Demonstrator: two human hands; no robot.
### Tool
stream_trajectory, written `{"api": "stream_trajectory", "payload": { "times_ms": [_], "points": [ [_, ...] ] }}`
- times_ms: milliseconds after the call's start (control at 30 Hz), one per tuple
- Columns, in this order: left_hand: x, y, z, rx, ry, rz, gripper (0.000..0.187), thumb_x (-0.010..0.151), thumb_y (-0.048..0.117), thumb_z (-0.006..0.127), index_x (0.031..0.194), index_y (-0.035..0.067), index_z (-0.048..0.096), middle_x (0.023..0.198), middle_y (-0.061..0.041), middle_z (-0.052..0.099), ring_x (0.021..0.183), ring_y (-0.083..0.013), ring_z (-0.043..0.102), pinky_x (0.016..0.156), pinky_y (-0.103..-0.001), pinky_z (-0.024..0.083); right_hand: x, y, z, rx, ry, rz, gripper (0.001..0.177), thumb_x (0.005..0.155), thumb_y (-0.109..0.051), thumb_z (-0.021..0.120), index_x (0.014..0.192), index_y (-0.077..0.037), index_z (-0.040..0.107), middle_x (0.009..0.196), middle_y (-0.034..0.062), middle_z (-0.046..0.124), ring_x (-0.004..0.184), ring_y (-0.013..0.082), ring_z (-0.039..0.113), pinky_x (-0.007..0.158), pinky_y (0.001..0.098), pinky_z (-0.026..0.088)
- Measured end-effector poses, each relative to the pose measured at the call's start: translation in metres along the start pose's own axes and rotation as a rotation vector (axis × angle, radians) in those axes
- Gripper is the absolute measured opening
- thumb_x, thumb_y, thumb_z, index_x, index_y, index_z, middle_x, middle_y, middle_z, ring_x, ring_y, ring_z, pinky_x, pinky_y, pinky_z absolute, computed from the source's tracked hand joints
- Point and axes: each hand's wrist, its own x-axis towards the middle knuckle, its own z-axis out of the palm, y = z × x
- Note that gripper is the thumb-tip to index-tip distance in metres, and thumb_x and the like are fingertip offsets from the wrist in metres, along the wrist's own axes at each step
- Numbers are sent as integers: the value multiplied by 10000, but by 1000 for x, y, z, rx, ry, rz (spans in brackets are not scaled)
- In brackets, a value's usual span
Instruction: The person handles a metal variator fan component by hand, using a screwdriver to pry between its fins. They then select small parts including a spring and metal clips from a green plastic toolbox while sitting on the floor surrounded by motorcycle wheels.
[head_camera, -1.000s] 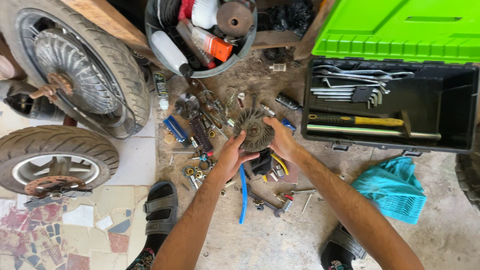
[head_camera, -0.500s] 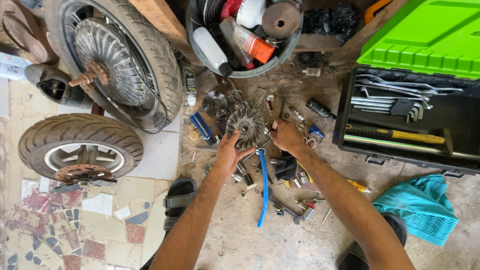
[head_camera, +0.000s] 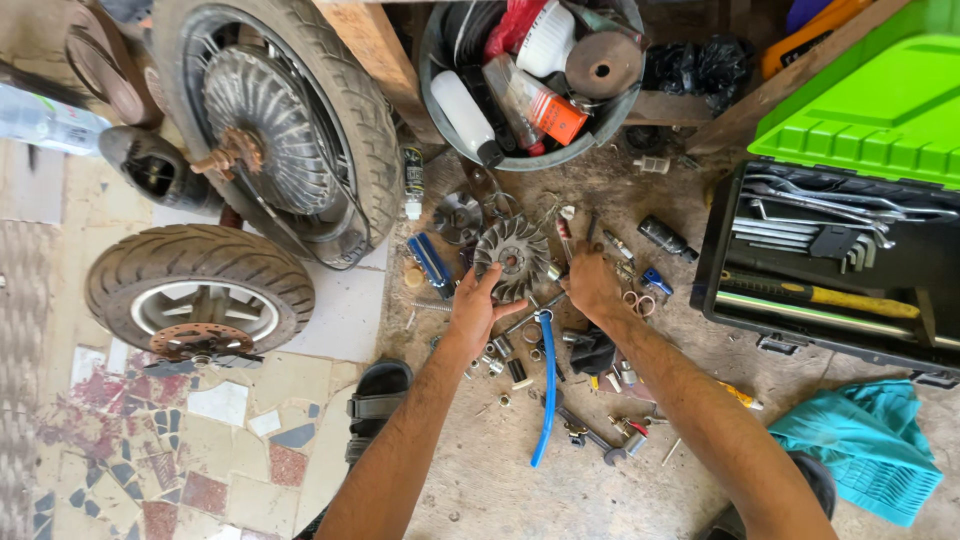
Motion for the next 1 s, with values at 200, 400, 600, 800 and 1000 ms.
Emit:
{"api": "stream_trajectory", "payload": {
  "times_ms": [200,400,600,800,1000],
  "points": [
    [-11,24,-2,0,32,37,435,975,301,584,1346,75,557,1275,-80,661,1082,-218,684,835,-464,641,-7,-18,-47,236,127,-108,321,847,-167,680,1101,13,600,1064,284,654,921,463,694,829,517,579],
    [-32,56,-5,50,54,89,376,1013,319,628,1286,60,614,1162,-89,739,988,-202,726,861,-394,611,-35,-64,-125,369,295,-354,251,889,-123,594,1095,5,531,1017,283,609,825,501,633,705,566,525],
    [-91,135,13,-212,-82,227,327,1000,229,598,1293,84,610,1190,-95,722,1017,-219,733,826,-429,628,-72,-125,-216,309,200,-496,230,992,-148,557,1192,-47,508,966,232,688,898,460,669,749,555,523],
    [-177,219,19,-201,-147,340,312,1009,217,558,1295,94,584,1198,-92,718,1022,-233,738,774,-455,628,-133,-208,-329,314,361,-719,360,980,-205,623,1312,-80,564,1013,182,733,879,390,720,719,462,568],
    [-248,258,16,-323,-305,462,361,1054,368,487,1270,100,596,1191,-72,718,1020,-196,729,812,-396,621,-209,-286,-404,102,508,-735,421,973,-113,625,1393,-98,608,919,159,630,822,362,646,735,452,540]
  ]
}}
